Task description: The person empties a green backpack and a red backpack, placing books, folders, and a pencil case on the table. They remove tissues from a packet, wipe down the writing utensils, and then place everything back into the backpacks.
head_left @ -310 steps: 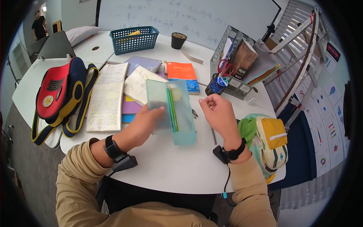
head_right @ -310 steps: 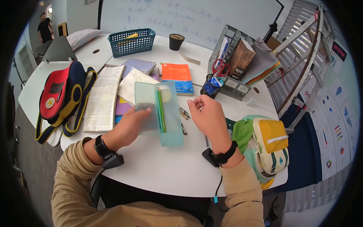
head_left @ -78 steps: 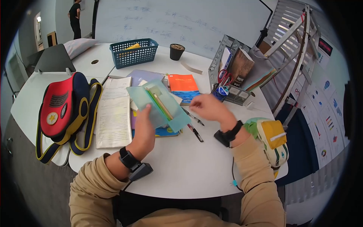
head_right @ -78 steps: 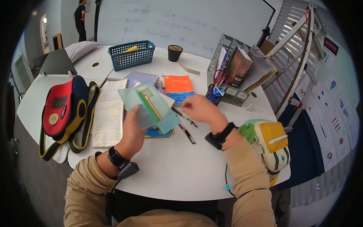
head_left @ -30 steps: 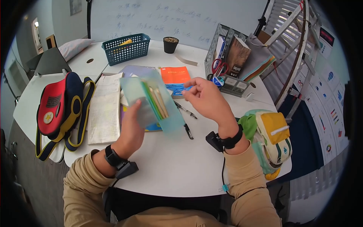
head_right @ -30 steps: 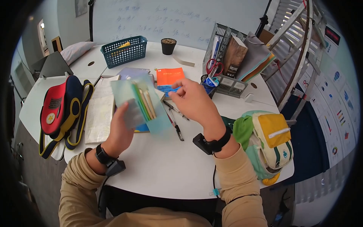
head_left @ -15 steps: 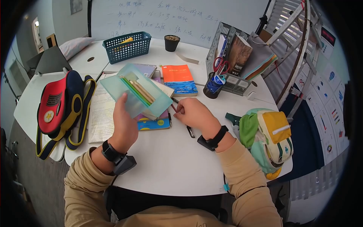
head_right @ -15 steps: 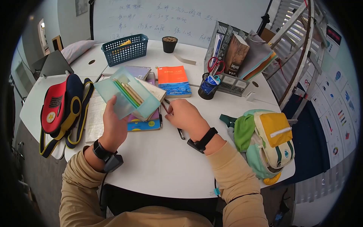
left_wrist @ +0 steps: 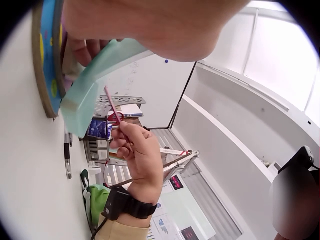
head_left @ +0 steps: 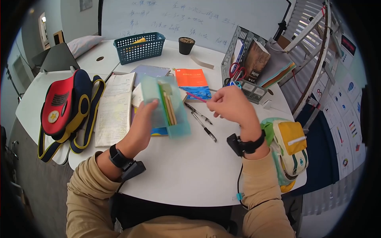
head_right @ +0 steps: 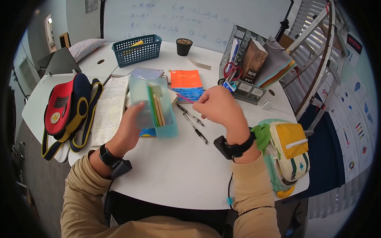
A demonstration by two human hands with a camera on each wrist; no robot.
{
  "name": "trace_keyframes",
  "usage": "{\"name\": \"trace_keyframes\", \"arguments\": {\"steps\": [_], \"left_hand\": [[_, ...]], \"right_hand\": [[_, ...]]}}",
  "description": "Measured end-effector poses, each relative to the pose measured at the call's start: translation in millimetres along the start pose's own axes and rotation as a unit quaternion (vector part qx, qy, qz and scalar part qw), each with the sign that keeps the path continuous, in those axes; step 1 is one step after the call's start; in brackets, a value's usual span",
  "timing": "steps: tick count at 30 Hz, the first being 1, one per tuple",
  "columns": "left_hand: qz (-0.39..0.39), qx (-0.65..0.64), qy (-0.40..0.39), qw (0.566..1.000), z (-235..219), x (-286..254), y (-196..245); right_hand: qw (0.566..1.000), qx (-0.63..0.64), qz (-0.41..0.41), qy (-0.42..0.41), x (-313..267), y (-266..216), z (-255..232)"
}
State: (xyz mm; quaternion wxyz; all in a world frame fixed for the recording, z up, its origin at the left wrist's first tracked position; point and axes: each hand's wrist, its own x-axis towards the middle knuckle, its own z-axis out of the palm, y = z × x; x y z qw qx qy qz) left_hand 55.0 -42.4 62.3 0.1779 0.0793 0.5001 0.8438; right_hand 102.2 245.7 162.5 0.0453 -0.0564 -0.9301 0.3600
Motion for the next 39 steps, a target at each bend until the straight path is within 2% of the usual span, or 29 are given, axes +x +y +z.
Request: {"name": "trace_keyframes", "arguments": {"steps": [2, 5, 11, 14, 21, 24, 29, 33, 36, 39], "left_hand": [[-0.044, 0.026, -0.051, 0.997, -0.2, -1.3, -0.4], [-0.161, 0.034, -0.044, 0.985, 9.6, -6.6, 6.5], [-0.154, 0.058, -0.095, 0.982, 9.7, -11.1, -3.7], [-0.167, 0.049, -0.110, 0.979, 10.9, -13.4, -4.9], [-0.136, 0.015, -0.160, 0.977, 15.3, -19.4, -2.1], [-0.140, 0.013, -0.170, 0.975, 11.3, -17.5, -5.9], [-0.141, 0.012, -0.167, 0.976, 13.9, -18.9, -7.1], [-0.138, 0.009, -0.180, 0.974, 15.7, -20.5, -7.3], [-0.135, 0.009, -0.174, 0.975, 14.7, -20.7, -9.0], [-0.126, 0.005, -0.176, 0.976, 14.2, -21.2, -7.5]], "right_hand": [[1.000, 0.027, 0.005, -0.001, -14.2, -15.4, -18.1], [0.998, 0.059, -0.033, -0.013, -21.4, -18.7, -34.8], [0.976, 0.192, -0.097, -0.035, -22.2, -24.2, -28.6], [0.971, 0.217, -0.085, -0.060, -15.6, -21.0, -10.3], [0.973, 0.203, -0.049, -0.103, -1.9, -13.5, 26.6], [0.980, 0.186, -0.033, -0.060, -1.4, -15.2, 25.5], [0.980, 0.189, -0.048, -0.023, -1.0, -14.5, 22.2], [0.979, 0.194, -0.044, -0.041, -0.1, -11.3, 32.4], [0.980, 0.159, -0.065, -0.097, 1.0, -8.5, 41.1], [0.988, 0.108, -0.086, -0.068, -3.5, -10.5, 49.3]]}}
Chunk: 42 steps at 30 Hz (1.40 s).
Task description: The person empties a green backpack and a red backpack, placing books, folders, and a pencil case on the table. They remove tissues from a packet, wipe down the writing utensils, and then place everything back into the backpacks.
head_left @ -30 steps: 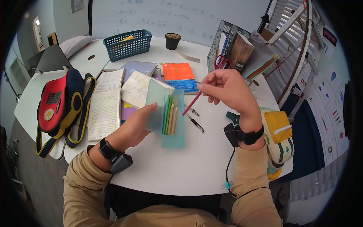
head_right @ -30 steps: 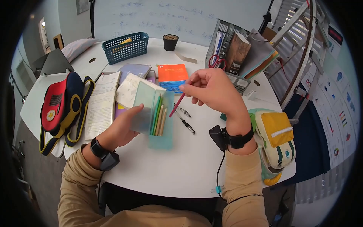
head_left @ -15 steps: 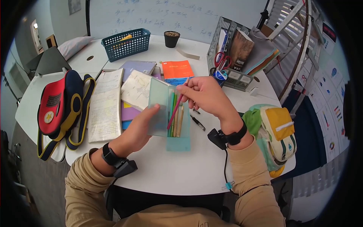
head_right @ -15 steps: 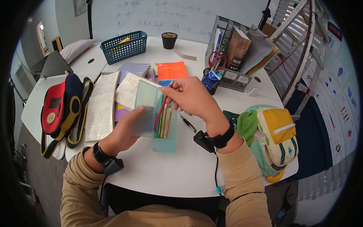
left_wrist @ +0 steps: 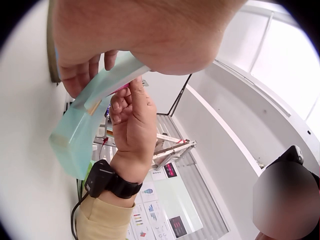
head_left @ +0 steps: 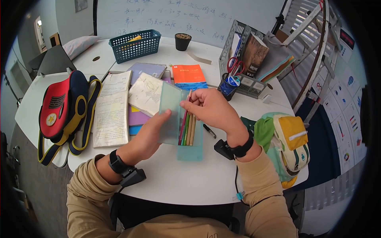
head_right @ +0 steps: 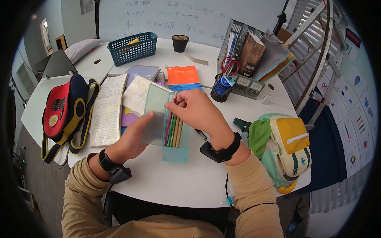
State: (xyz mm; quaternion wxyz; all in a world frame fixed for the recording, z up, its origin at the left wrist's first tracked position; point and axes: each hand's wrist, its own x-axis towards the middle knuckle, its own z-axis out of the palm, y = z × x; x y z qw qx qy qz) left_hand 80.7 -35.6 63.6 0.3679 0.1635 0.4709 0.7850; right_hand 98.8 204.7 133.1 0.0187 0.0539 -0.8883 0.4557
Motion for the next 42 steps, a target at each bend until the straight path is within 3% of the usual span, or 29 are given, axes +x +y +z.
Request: {"name": "trace_keyframes", "arguments": {"steps": [3, 6, 15, 18, 27, 30, 33, 36, 39, 42], "left_hand": [[0.008, -0.004, 0.005, 1.000, 2.5, -1.9, 1.0], [0.021, -0.008, 0.007, 1.000, 0.9, -1.4, -0.6], [0.077, -0.030, 0.048, 0.995, 5.2, -0.7, 1.0], [0.100, -0.054, 0.060, 0.992, 1.6, 1.0, -0.7], [0.152, -0.100, 0.089, 0.979, 12.3, -2.3, 5.0], [0.165, -0.116, 0.110, 0.973, 11.6, -2.4, 5.9], [0.184, -0.148, 0.134, 0.962, 4.4, -0.5, 5.7], [0.195, -0.171, 0.139, 0.956, -7.2, 2.6, 9.7], [0.204, -0.172, 0.121, 0.956, -14.0, 4.3, 13.9], [0.207, -0.159, 0.142, 0.955, -9.6, 3.3, 18.6]], "right_hand": [[0.999, -0.026, -0.024, 0.025, -3.8, -4.4, 5.0], [0.999, -0.026, 0.009, 0.017, -7.5, -12.2, 6.5], [0.982, -0.022, -0.049, 0.183, -2.2, -5.2, -2.8], [0.977, -0.069, -0.046, 0.194, -3.3, -5.0, -3.9], [0.988, 0.061, -0.037, 0.141, 5.8, 3.1, -2.2], [0.990, 0.052, -0.016, 0.128, 4.2, -0.6, -8.3], [0.989, 0.014, -0.018, 0.147, 8.3, 11.5, -14.2], [0.985, -0.106, -0.015, 0.136, 9.9, 28.3, -20.3], [0.985, -0.157, 0.032, 0.061, 10.2, 45.1, -22.5], [0.979, -0.189, 0.029, 0.066, 13.5, 61.8, -18.0]]}}
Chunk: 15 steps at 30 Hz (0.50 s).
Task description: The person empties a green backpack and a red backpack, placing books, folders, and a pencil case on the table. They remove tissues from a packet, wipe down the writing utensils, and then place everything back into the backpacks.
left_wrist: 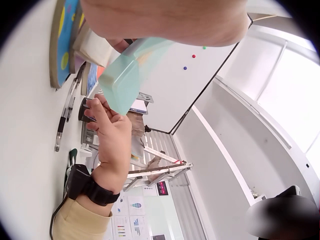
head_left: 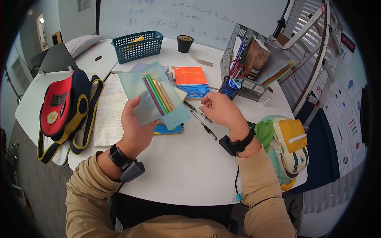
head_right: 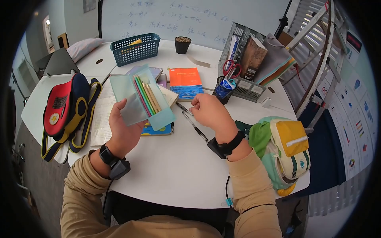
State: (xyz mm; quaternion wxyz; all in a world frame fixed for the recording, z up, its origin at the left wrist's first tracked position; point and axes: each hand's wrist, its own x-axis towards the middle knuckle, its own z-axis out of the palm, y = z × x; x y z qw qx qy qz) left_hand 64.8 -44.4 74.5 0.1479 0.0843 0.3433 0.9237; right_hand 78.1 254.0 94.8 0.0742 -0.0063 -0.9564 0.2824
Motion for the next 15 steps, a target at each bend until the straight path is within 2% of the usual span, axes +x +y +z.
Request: {"name": "trace_keyframes", "arguments": {"steps": [3, 6, 12, 15], "left_hand": [[-0.007, -0.009, -0.036, 0.999, -11.0, 4.1, -0.3], [-0.014, -0.005, -0.030, 0.999, -13.6, 5.9, -0.5], [-0.016, 0.014, 0.008, 1.000, -5.0, 3.0, -1.8], [-0.013, 0.020, 0.011, 1.000, -4.8, 3.1, -3.0]], "right_hand": [[0.999, -0.049, 0.018, -0.015, -0.2, 3.6, 3.5], [0.997, -0.061, 0.020, -0.042, 0.9, 14.1, 10.8], [0.993, -0.111, 0.020, -0.041, 2.3, 23.6, 14.6], [0.995, -0.085, 0.033, -0.041, 0.9, 18.6, 3.1]]}}
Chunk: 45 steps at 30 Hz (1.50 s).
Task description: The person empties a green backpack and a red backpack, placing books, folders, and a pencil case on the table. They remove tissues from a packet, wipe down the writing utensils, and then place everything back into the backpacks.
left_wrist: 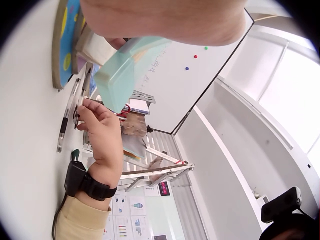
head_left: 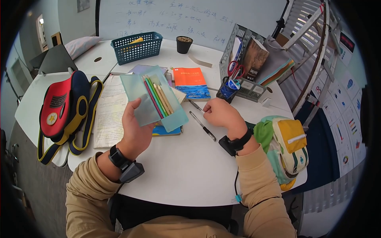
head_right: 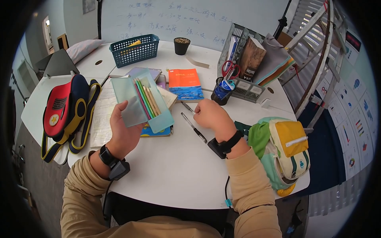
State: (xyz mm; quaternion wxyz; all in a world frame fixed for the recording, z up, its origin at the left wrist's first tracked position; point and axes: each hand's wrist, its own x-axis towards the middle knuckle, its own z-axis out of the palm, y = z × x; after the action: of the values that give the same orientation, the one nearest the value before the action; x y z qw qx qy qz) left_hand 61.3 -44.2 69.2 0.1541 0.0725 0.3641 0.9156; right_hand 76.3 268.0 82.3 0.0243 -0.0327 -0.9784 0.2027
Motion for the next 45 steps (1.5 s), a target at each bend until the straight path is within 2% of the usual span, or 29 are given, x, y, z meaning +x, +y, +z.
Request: {"name": "trace_keyframes", "arguments": {"steps": [3, 6, 9, 15, 19, 27, 31, 34, 37, 45], "left_hand": [[-0.024, 0.018, 0.001, 1.000, -1.2, -1.3, 0.5], [-0.023, 0.014, -0.009, 1.000, -6.0, 0.4, -5.2], [-0.019, 0.012, 0.039, 0.999, 4.6, -6.1, -9.2], [-0.033, 0.033, -0.006, 0.999, 9.0, -14.8, -18.1], [-0.057, 0.039, -0.028, 0.997, 4.4, -16.4, -23.5], [-0.042, 0.038, -0.023, 0.998, 11.5, -22.3, -26.3], [-0.045, 0.029, -0.037, 0.998, 6.6, -19.4, -27.8], [-0.045, 0.030, -0.038, 0.998, 5.3, -18.5, -28.1], [-0.044, 0.031, -0.046, 0.998, 5.3, -17.9, -26.9], [-0.041, 0.027, -0.051, 0.997, 7.6, -19.6, -24.8]], "right_hand": [[0.998, 0.052, -0.027, 0.026, 1.6, -5.9, -14.8], [0.980, 0.197, -0.019, 0.000, -1.5, -20.3, -30.9], [0.958, 0.286, -0.031, -0.004, -22.4, -55.8, -46.6], [0.951, 0.298, -0.080, -0.024, -35.4, -77.6, -35.9], [0.966, 0.236, -0.106, 0.012, -38.1, -84.1, -26.2], [0.974, 0.197, -0.092, 0.067, -38.4, -90.1, -12.4], [0.975, 0.193, -0.086, 0.062, -39.6, -94.8, -14.4], [0.966, 0.250, -0.053, 0.031, -40.6, -96.9, -18.8], [0.969, 0.228, -0.088, 0.044, -39.8, -92.6, -19.6], [0.973, 0.195, -0.107, 0.057, -41.0, -92.7, -22.2]]}}
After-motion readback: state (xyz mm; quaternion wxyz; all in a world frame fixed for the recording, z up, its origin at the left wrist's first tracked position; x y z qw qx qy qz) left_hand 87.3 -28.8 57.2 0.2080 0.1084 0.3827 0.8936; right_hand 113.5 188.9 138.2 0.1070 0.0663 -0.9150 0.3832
